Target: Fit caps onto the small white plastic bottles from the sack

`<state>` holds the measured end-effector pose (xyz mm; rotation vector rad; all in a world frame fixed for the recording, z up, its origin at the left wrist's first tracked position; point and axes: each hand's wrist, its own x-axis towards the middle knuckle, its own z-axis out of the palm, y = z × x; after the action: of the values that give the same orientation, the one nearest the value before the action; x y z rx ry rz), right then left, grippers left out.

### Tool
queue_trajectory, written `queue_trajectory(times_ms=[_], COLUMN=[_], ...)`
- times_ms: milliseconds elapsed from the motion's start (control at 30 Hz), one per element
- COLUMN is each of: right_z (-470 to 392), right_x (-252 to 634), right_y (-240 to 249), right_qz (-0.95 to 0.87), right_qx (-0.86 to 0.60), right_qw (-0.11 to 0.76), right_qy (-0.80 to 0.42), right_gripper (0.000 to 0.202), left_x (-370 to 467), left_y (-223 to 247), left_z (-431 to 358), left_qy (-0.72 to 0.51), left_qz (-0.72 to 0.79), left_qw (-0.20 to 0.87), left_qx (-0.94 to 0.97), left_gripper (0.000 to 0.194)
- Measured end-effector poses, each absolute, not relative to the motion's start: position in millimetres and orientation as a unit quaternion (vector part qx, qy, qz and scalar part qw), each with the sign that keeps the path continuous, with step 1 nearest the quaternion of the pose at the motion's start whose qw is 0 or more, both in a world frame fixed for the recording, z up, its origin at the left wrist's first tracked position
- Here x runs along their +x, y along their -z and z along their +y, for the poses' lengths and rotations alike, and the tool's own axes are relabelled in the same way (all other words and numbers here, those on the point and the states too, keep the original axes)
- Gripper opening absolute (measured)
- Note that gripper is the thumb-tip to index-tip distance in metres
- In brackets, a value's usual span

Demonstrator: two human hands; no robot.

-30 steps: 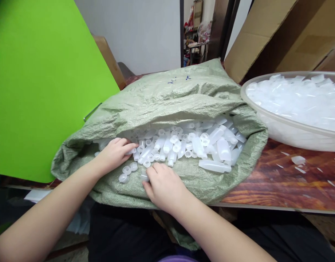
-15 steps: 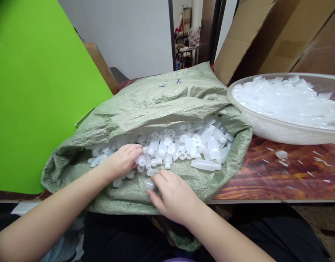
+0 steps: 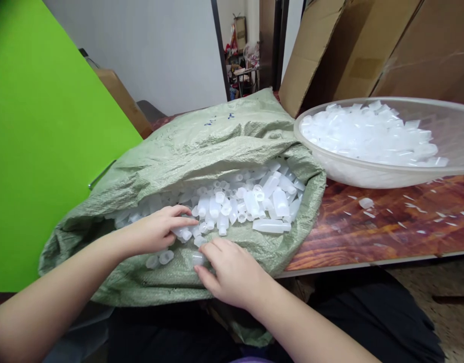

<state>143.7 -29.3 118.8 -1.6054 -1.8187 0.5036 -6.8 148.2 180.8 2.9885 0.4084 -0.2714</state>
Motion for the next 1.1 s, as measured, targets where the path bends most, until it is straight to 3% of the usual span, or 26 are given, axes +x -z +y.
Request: queue_trajectory(times_ms=[233, 400, 600, 800, 967, 1100], right_z=[-30.5, -32.3, -40.3, -60.8, -87.9, -112.8], right_x=[143.0, 146.2, 157.5, 163.5, 173.4, 180.1], right_y=[-116.0, -117.6, -126.6, -135.8, -134.1, -132.7], right_qz=[-0.650, -0.628, -0.620, -0.690, -0.748, -0.791], right_qx=[-0.629, -0.622, -0.626, -0.568, -0.503, -0.461], right_qw=[0.377, 0.430, 0.458, 0.442, 0.420, 0.391], right_qy=[-0.198, -0.184, -0.116, -0.071, -0.107, -0.096], right_gripper=[0.029, 0.028, 0.021, 0.021, 0.029, 0.033], left_x=[17.5, 23.1, -2.3, -17.2, -23.4, -23.7], left_y=[-187.1, -189.5, -196.3, -185.1, -165.0, -151.7], left_z=[145.5, 145.4, 120.0, 65.2, 30.4, 4.5], left_qy=[0.161, 0.153, 0.018, -0.133, -0.199, -0.151], left_qz=[0.174, 0.154, 0.133, 0.067, 0.097, 0.159], left_qw=[0.052, -0.008, -0.074, -0.087, 0.049, 0.340], left_qx=[0.970, 0.976, 0.988, 0.985, 0.974, 0.914], left_gripper=[0.054, 0.042, 0.047, 0.021, 0.025, 0.031])
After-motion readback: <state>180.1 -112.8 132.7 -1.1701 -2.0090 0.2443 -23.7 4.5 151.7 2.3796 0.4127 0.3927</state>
